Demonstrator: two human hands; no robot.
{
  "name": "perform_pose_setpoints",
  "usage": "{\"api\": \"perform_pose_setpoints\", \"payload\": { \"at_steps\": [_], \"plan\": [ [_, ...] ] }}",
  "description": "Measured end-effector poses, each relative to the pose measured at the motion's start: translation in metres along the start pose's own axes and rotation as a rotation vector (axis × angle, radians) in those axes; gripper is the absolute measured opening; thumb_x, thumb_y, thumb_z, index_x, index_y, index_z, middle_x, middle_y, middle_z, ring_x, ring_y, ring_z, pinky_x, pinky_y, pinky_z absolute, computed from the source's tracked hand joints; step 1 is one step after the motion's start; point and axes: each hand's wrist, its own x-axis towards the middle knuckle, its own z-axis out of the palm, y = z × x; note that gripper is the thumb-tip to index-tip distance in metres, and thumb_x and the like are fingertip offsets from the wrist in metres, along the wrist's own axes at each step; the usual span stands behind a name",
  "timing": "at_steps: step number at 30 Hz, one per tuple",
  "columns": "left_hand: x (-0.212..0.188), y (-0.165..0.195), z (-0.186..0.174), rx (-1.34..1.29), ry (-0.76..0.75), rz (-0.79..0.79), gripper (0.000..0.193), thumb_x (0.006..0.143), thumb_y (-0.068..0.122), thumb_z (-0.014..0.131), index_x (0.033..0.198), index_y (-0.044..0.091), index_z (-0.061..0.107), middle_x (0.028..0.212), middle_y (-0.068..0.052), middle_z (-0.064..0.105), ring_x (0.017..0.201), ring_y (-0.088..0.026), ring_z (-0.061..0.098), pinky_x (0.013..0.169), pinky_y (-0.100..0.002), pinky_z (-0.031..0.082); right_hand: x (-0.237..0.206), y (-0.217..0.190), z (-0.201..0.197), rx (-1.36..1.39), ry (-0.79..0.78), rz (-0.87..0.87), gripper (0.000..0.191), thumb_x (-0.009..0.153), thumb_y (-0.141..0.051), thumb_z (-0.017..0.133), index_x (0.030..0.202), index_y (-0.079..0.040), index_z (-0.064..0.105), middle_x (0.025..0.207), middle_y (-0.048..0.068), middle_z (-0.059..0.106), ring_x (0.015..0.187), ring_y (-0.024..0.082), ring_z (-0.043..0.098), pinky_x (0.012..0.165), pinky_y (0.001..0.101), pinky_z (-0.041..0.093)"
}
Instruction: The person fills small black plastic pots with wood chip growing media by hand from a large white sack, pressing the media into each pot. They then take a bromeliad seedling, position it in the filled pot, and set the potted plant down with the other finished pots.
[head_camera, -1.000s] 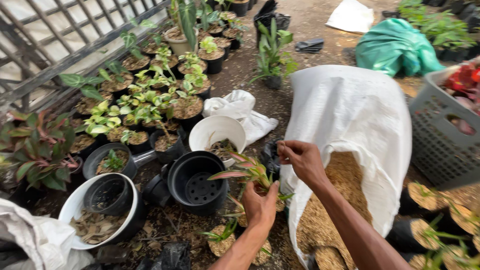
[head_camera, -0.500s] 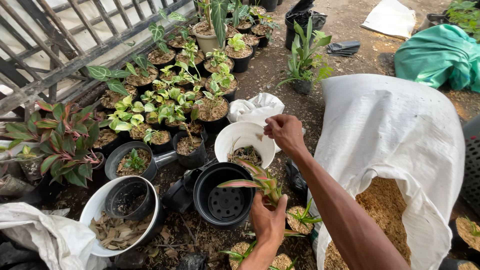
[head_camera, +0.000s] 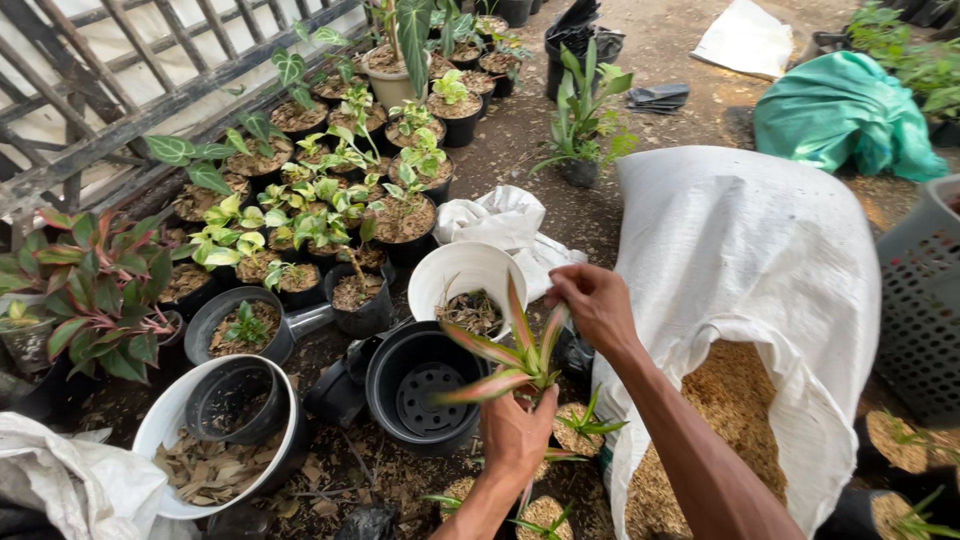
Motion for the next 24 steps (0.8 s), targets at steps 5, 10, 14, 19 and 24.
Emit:
{"api": "perform_pose_setpoints", "payload": {
  "at_steps": [5,10,14,19,24],
  "plan": [
    [-0.028,0.010,0.014,0.003,-0.034,0.167,0.025,0.081,0.021,0.077,0.097,0.004,0.070,0.092,-0.010,0.073,0.085,-0.022,0.068,0.082,-0.042,0.052,-0.062,0.024,-0.058,-0.037,0.176,-0.035,0.044,0.101,-0.038,0.060,0.106,0.003,0.074,0.097,0.014,0.075,0.093,0.021,0.068,0.088,0.0362,0.055],
    [-0.065,0.020,0.033,0.042,-0.095,0.308,0.025,0.082,0.019,0.077,0.098,0.001,0.069,0.093,-0.012,0.069,0.087,-0.025,0.066,0.082,-0.046,0.050,-0.149,0.025,-0.104,0.326,0.278,0.047,0.043,0.102,-0.040,0.051,0.123,-0.003,0.058,0.118,0.013,0.068,0.108,0.022,0.066,0.091,0.0412,0.058],
    [-0.099,0.035,0.049,0.019,-0.219,0.344,0.025,0.083,0.019,0.076,0.098,0.000,0.068,0.094,-0.014,0.072,0.089,-0.026,0.071,0.082,-0.044,0.055,-0.224,0.011,-0.125,0.347,0.198,0.024,0.052,0.104,-0.046,0.046,0.122,-0.001,0.065,0.119,0.017,0.072,0.107,0.024,0.069,0.087,0.0413,0.059],
    [-0.151,0.060,0.063,0.123,-0.443,0.317,0.028,0.086,0.018,0.072,0.107,0.001,0.068,0.101,-0.016,0.077,0.092,-0.028,0.076,0.085,-0.043,0.059,-0.295,-0.002,-0.135,0.057,0.091,0.112,0.043,0.081,-0.029,0.078,0.116,-0.006,0.070,0.103,0.011,0.075,0.086,0.023,0.074,0.077,0.0426,0.059],
    [-0.201,0.080,0.069,-0.308,-0.577,0.327,0.052,0.081,0.013,0.066,0.129,0.004,0.049,0.105,-0.006,0.071,0.100,-0.020,0.070,0.089,-0.041,0.058,-0.334,0.002,-0.162,0.057,0.228,0.146,0.031,0.085,-0.029,0.078,0.102,-0.004,0.082,0.080,0.009,0.079,0.073,0.019,0.065,0.063,0.0386,0.050]
  ]
}}
